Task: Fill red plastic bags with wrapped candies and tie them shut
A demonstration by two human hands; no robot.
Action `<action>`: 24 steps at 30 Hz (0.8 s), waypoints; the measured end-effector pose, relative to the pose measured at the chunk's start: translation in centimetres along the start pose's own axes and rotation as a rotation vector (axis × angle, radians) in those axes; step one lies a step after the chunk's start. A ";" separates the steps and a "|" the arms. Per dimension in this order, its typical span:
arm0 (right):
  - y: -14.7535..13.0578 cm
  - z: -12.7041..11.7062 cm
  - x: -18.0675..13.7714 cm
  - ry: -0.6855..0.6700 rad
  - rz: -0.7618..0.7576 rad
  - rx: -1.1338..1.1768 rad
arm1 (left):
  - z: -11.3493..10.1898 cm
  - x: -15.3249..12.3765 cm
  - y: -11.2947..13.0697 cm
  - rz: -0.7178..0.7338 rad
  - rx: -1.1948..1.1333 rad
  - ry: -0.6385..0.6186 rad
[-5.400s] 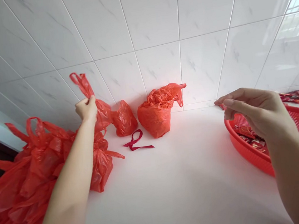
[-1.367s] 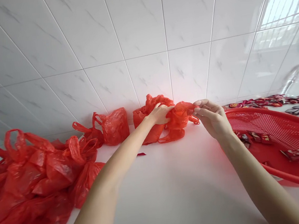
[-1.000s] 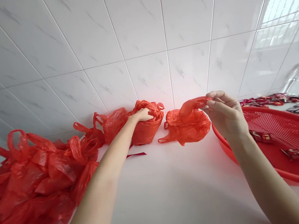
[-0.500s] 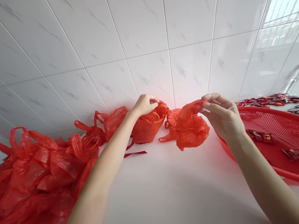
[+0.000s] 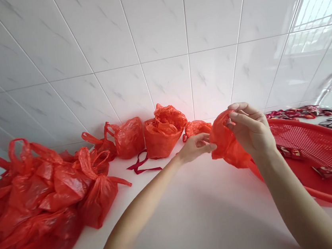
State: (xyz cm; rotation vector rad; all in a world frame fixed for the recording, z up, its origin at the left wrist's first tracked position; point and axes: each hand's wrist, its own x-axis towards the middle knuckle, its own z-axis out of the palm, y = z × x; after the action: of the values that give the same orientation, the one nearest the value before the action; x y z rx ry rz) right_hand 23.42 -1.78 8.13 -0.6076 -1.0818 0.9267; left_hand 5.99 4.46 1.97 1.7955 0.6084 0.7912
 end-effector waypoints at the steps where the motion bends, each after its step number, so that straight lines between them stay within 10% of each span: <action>1: -0.1 -0.1 0.0 0.007 -0.005 0.001 | 0.1 -0.2 -0.3 0.006 0.006 -0.007; 13: 2.2 -0.4 -0.1 -0.155 -0.135 -0.794 | -0.1 -2.8 -1.2 0.115 -0.162 0.329; 24: 0.3 -1.9 0.6 -0.221 0.157 -0.602 | -4.5 -4.5 -2.2 -0.018 -0.144 0.548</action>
State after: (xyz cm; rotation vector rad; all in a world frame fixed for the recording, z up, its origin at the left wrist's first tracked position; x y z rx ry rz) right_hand 25.23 -1.11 7.48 -1.1156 -1.5462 0.8101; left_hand -0.48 4.68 -0.03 1.4374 0.8924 1.2962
